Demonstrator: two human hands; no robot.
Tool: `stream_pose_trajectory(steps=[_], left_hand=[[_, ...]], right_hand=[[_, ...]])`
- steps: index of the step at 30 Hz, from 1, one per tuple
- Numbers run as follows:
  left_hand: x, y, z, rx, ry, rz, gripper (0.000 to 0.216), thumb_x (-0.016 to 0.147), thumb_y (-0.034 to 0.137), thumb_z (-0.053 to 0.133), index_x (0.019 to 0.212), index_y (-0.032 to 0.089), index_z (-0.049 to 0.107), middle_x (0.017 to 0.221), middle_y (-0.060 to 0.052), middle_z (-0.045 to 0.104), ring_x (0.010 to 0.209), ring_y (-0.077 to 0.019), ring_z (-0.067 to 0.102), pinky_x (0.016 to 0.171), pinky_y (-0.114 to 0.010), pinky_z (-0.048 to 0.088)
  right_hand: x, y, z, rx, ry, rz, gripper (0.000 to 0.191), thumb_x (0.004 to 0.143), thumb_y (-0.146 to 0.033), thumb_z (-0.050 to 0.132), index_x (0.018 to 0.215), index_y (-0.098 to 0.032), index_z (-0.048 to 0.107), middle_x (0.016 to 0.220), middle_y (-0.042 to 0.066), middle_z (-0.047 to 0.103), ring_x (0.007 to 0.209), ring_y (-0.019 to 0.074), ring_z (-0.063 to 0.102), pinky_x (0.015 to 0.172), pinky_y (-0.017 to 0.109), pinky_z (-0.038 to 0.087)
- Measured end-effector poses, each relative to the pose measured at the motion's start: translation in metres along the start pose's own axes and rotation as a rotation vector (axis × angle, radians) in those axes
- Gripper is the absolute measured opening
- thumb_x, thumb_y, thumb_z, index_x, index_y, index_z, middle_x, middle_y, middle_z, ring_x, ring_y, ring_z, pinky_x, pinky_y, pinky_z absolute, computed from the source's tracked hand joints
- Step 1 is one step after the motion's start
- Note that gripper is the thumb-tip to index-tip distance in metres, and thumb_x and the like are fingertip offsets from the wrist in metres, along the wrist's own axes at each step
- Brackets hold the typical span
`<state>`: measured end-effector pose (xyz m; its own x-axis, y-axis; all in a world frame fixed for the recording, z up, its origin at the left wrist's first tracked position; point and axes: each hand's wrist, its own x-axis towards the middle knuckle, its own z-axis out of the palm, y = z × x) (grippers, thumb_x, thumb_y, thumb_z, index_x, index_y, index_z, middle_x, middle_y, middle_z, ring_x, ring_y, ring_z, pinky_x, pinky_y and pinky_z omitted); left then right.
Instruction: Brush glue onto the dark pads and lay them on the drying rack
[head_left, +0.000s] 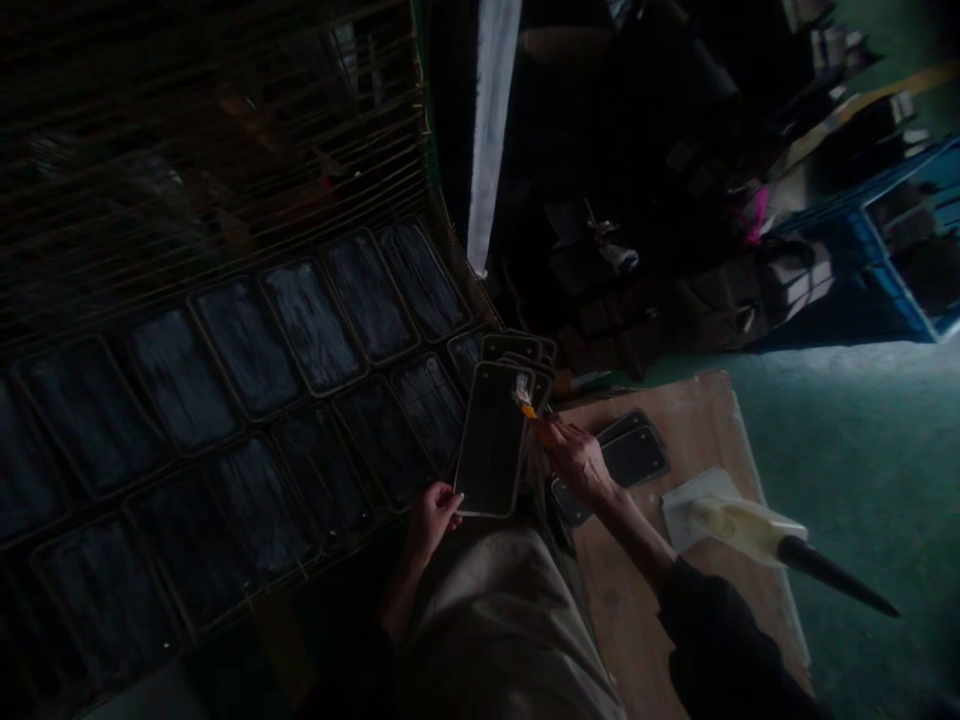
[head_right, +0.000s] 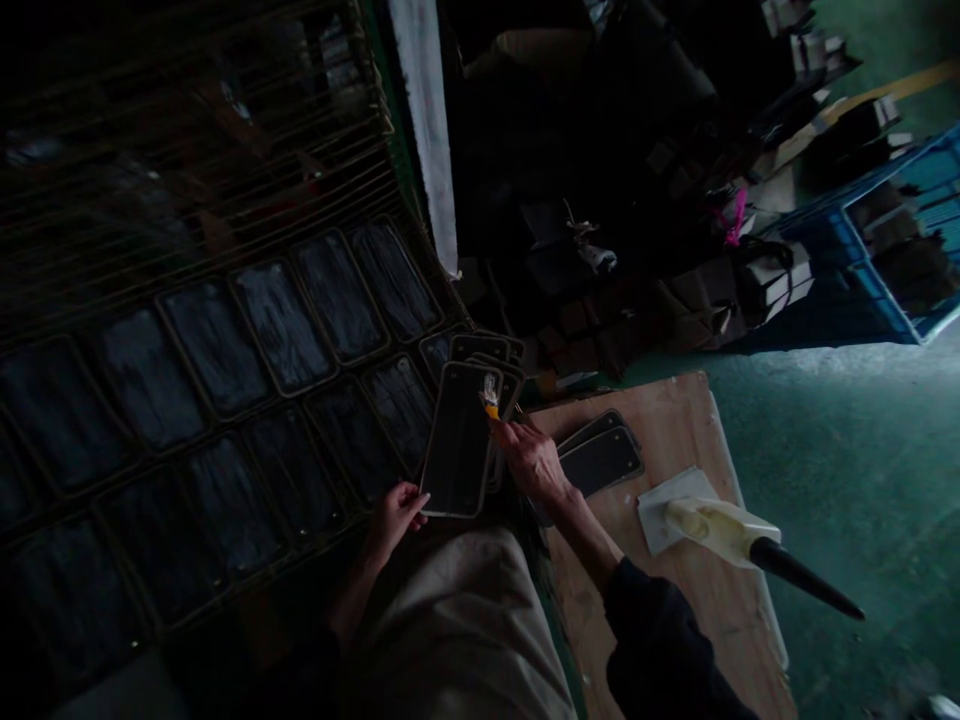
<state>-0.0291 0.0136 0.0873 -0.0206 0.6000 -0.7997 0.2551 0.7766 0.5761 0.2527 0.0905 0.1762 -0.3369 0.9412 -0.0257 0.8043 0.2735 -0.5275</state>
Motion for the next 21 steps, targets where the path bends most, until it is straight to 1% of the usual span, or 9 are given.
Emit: stream_pose_trajectory(steps=[6,8,10,12,14,15,17,19,21], left_hand=[[-0.001,-0.005,-0.001,0.024,-0.002,-0.012,0.031,0.075,0.043,0.067,0.083,0.015,0.055,0.066,0.0,0.063,0.049,-0.0133,0.065,0.042,-0.018,0.046],[-0.002,-0.005,-0.001,0.012,-0.008,-0.015,0.029,0.076,0.04,0.068,0.084,0.015,0.055,0.067,0.0,0.064,0.051,-0.0135,0.066,0.043,-0.018,0.047],[-0.003,-0.003,-0.001,-0.004,-0.013,-0.01,0.029,0.074,0.038,0.068,0.084,0.015,0.055,0.067,0.0,0.064,0.052,-0.0137,0.066,0.043,-0.018,0.047],[-0.004,-0.003,-0.001,-0.007,-0.023,-0.001,0.028,0.073,0.037,0.068,0.085,0.015,0.056,0.066,0.0,0.063,0.051,-0.0136,0.065,0.043,-0.018,0.046],[-0.004,-0.003,0.0,-0.016,-0.032,0.024,0.029,0.073,0.037,0.068,0.086,0.015,0.057,0.066,0.001,0.063,0.05,-0.0135,0.065,0.042,-0.019,0.046],[-0.004,-0.003,0.0,-0.027,-0.034,0.037,0.03,0.072,0.038,0.068,0.087,0.015,0.057,0.066,0.001,0.063,0.049,-0.0137,0.064,0.041,-0.019,0.046],[-0.004,-0.005,0.001,-0.058,-0.025,0.05,0.032,0.07,0.039,0.069,0.088,0.015,0.058,0.066,0.001,0.063,0.048,-0.0141,0.064,0.039,-0.02,0.046],[-0.004,-0.006,0.001,-0.075,-0.014,0.048,0.033,0.068,0.039,0.07,0.087,0.015,0.058,0.066,0.001,0.063,0.048,-0.0142,0.063,0.037,-0.02,0.045],[-0.005,-0.006,0.002,-0.084,-0.012,0.047,0.032,0.068,0.039,0.07,0.087,0.015,0.059,0.067,0.001,0.064,0.048,-0.0141,0.064,0.037,-0.019,0.044]], right_hand=[[-0.07,-0.055,0.018,0.123,-0.179,0.002,0.025,0.102,-0.019,0.033,0.117,-0.017,0.053,0.077,0.003,0.061,0.065,0.0154,0.054,0.062,0.027,0.038],[-0.084,-0.069,0.022,0.2,-0.237,0.016,0.025,0.101,-0.018,0.033,0.115,-0.017,0.054,0.076,0.002,0.061,0.063,0.0145,0.054,0.061,0.026,0.038],[-0.086,-0.072,0.024,0.28,-0.273,0.06,0.025,0.101,-0.019,0.034,0.114,-0.019,0.056,0.077,0.002,0.063,0.063,0.0136,0.056,0.06,0.024,0.039],[-0.075,-0.061,0.024,0.34,-0.284,0.121,0.025,0.1,-0.02,0.037,0.116,-0.021,0.056,0.08,0.002,0.065,0.066,0.013,0.06,0.059,0.022,0.04],[-0.052,-0.041,0.019,0.346,-0.248,0.162,0.025,0.1,-0.022,0.04,0.118,-0.022,0.056,0.083,0.001,0.067,0.067,0.013,0.062,0.06,0.021,0.042],[-0.039,-0.029,0.015,0.326,-0.208,0.164,0.026,0.099,-0.023,0.041,0.121,-0.022,0.055,0.084,0.002,0.068,0.068,0.0134,0.063,0.06,0.021,0.043],[-0.008,-0.007,0.006,0.249,-0.075,0.143,0.027,0.099,-0.025,0.041,0.122,-0.021,0.055,0.085,0.003,0.069,0.069,0.0148,0.064,0.061,0.022,0.044],[0.021,0.008,-0.003,0.192,0.042,0.128,0.028,0.1,-0.027,0.041,0.123,-0.02,0.055,0.089,0.005,0.07,0.075,0.0164,0.065,0.066,0.023,0.046],[0.043,0.014,-0.007,0.14,0.082,0.095,0.027,0.101,-0.027,0.041,0.122,-0.02,0.056,0.093,0.006,0.07,0.08,0.0174,0.065,0.069,0.025,0.046]])
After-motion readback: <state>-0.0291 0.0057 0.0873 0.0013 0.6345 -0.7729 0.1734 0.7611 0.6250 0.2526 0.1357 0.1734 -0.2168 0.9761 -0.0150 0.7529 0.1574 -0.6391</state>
